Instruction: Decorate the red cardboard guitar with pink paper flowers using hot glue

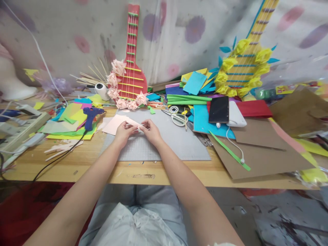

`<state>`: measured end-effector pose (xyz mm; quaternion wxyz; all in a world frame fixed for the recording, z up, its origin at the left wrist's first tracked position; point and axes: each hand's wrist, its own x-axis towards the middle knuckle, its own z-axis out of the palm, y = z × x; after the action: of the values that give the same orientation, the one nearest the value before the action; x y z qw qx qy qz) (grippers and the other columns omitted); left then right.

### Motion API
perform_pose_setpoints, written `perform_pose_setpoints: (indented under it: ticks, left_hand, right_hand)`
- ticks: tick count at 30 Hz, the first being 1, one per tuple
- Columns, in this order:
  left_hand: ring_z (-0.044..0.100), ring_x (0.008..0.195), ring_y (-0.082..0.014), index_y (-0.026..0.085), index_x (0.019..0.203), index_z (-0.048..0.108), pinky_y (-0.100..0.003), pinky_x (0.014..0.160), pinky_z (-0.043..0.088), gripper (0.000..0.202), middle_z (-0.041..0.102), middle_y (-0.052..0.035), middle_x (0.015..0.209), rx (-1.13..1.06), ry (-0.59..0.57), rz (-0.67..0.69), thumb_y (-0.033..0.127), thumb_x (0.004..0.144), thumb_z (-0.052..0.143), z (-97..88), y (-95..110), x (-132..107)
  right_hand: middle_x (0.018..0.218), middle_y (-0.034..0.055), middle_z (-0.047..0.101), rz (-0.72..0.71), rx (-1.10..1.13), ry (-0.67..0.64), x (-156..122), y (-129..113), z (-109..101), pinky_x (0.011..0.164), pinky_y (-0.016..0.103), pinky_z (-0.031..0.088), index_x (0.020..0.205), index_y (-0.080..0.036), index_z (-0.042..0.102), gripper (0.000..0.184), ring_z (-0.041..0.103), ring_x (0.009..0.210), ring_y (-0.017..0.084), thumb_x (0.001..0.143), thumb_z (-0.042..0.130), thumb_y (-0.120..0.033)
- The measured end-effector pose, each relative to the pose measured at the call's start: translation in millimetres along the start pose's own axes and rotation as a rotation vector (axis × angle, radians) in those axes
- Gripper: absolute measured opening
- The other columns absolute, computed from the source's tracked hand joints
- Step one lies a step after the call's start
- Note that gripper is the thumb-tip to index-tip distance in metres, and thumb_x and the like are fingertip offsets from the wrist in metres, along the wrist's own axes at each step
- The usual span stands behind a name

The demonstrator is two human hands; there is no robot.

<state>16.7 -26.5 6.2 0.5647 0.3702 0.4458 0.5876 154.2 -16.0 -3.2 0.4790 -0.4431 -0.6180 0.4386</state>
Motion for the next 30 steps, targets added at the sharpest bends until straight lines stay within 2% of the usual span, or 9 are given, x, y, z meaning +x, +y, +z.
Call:
perform_pose_setpoints:
  ticks: [3, 6, 11, 15, 22, 25, 30]
  left_hand:
    - [0.059, 0.059, -0.0112, 0.013, 0.082, 0.054, -0.028, 0.063, 0.052, 0.042, 0.061, 0.0022, 0.062, 0.007, -0.007, -0.008, 0.021, 0.047, 0.077, -1.5, 0.2, 0.2]
    - [0.060, 0.060, -0.0111, 0.013, 0.085, 0.056, -0.027, 0.063, 0.052, 0.045, 0.062, 0.0024, 0.063, 0.025, -0.012, -0.012, 0.021, 0.047, 0.077, -3.2, -1.7, 1.4]
    - [0.061, 0.063, -0.0129, 0.014, 0.091, 0.055, -0.027, 0.061, 0.051, 0.049, 0.064, 0.0018, 0.065, 0.052, 0.000, -0.029, 0.020, 0.047, 0.077, -2.9, -3.1, 1.5]
    - [0.060, 0.059, -0.0115, 0.013, 0.088, 0.056, -0.026, 0.060, 0.051, 0.048, 0.063, 0.0021, 0.063, 0.014, 0.015, -0.042, 0.018, 0.045, 0.077, -1.6, -0.2, 0.0]
    - [0.059, 0.061, -0.0091, 0.013, 0.074, 0.053, -0.027, 0.068, 0.052, 0.039, 0.060, 0.0027, 0.063, -0.100, 0.058, -0.012, 0.018, 0.044, 0.078, -4.9, 4.5, 1.4]
    - [0.059, 0.063, -0.0092, 0.013, 0.072, 0.053, -0.028, 0.069, 0.051, 0.038, 0.059, 0.0023, 0.063, -0.120, 0.062, 0.013, 0.019, 0.044, 0.078, -6.3, 4.3, 2.1]
    - [0.059, 0.064, -0.0100, 0.014, 0.076, 0.054, -0.027, 0.068, 0.051, 0.040, 0.062, 0.0010, 0.066, -0.038, 0.010, 0.031, 0.023, 0.046, 0.078, -7.4, 0.8, 1.8]
  right_hand:
    - [0.066, -0.0045, 0.053, 0.003, -0.017, -0.019, -1.2, -0.9, 0.4, 0.060, 0.025, 0.035, 0.084, -0.020, 0.050, 0.026, 0.047, 0.062, 0.011, 0.067, 0.059, -0.037]
    - [0.065, -0.0047, 0.053, 0.029, -0.049, -0.049, -2.2, -1.4, 1.8, 0.058, 0.024, 0.034, 0.082, -0.020, 0.052, 0.026, 0.045, 0.060, 0.011, 0.069, 0.058, -0.041]
    - [0.061, -0.0066, 0.050, 0.034, -0.045, -0.038, -1.4, -2.8, 2.9, 0.059, 0.023, 0.034, 0.079, -0.020, 0.053, 0.023, 0.045, 0.059, 0.010, 0.064, 0.061, -0.036]
    - [0.057, -0.0077, 0.049, 0.050, 0.003, -0.032, -0.5, -4.4, 1.9, 0.055, 0.022, 0.033, 0.079, -0.019, 0.055, 0.025, 0.043, 0.054, 0.008, 0.061, 0.064, -0.035]
    - [0.060, -0.0019, 0.060, 0.194, 0.080, -0.097, 1.2, 0.8, -2.2, 0.043, 0.021, 0.031, 0.070, -0.018, 0.053, 0.030, 0.041, 0.045, 0.007, 0.059, 0.066, -0.044]
    - [0.062, -0.0015, 0.059, 0.191, 0.107, -0.070, 1.6, -0.5, -4.1, 0.042, 0.021, 0.035, 0.072, -0.019, 0.054, 0.033, 0.044, 0.048, 0.008, 0.056, 0.069, -0.043]
    - [0.081, 0.0015, 0.059, 0.107, 0.083, -0.048, 0.5, -5.4, -2.6, 0.047, 0.022, 0.042, 0.080, -0.019, 0.057, 0.036, 0.049, 0.063, 0.011, 0.058, 0.068, -0.044]
